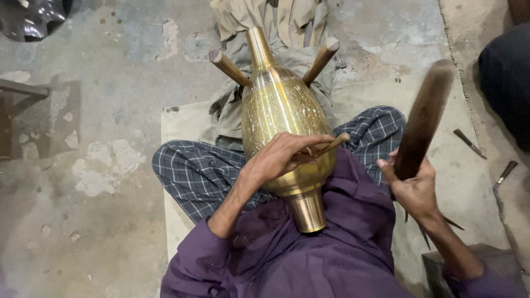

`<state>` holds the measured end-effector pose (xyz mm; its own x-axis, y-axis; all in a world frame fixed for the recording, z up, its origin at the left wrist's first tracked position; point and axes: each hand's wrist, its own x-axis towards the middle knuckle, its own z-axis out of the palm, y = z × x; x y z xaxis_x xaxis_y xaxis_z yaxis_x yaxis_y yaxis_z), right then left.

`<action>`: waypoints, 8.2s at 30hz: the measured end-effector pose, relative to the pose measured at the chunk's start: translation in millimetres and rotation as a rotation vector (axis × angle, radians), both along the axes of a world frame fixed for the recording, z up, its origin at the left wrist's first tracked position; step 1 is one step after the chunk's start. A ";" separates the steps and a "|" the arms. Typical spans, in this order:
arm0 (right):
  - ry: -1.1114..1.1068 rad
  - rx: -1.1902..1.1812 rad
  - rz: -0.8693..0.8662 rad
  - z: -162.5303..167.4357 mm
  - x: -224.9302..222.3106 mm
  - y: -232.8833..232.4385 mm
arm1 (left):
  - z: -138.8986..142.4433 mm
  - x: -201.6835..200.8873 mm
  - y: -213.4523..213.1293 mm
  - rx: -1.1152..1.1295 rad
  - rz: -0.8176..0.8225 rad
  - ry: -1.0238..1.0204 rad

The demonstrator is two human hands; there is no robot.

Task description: The person sits cross-legged on the floor with a large brass vessel on their lap, holding a punch against the metal surface and striking it with a wooden mallet to emboss a decorative pattern. They reposition the punch repeatedly around the vessel body while hammering.

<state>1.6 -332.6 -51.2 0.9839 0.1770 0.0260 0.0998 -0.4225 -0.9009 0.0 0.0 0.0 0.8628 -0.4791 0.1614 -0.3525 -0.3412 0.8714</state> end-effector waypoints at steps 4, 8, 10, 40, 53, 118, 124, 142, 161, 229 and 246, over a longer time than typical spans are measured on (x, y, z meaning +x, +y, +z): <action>-0.130 -0.573 0.074 24.5 2.7 4.2 | 0.0 0.1 2.4 -0.018 -0.021 0.026; -0.144 -0.277 0.072 31.6 -2.6 8.0 | 0.1 -5.4 2.0 -0.017 -0.007 0.019; -0.152 -0.403 0.067 32.6 2.1 5.2 | 1.5 -2.3 3.5 -0.005 -0.013 -0.017; -0.282 -0.361 0.170 25.6 -6.8 -0.7 | -0.6 -8.9 1.5 0.046 -0.018 0.039; -0.266 -0.291 0.124 27.7 -8.0 -2.3 | 1.4 -14.4 2.6 0.106 -0.005 -0.005; -0.335 -0.470 0.065 11.0 -4.1 -15.9 | -30.3 -29.8 11.4 0.117 0.021 -0.077; -0.420 -0.507 0.057 6.6 -4.9 -11.4 | -31.0 -31.5 10.7 0.205 0.026 -0.002; -0.402 -0.311 0.135 16.4 2.2 -16.4 | -12.1 -36.1 14.6 0.075 0.073 -0.025; -0.429 -0.559 0.141 6.5 6.6 -14.2 | -25.8 -37.4 13.9 0.237 0.051 0.031; -0.294 -0.777 0.443 118.8 70.4 9.3 | -77.6 -71.2 3.9 -0.718 0.882 0.045; -0.384 -1.507 0.802 122.2 117.6 49.6 | -76.6 -47.9 6.9 -0.716 0.760 0.077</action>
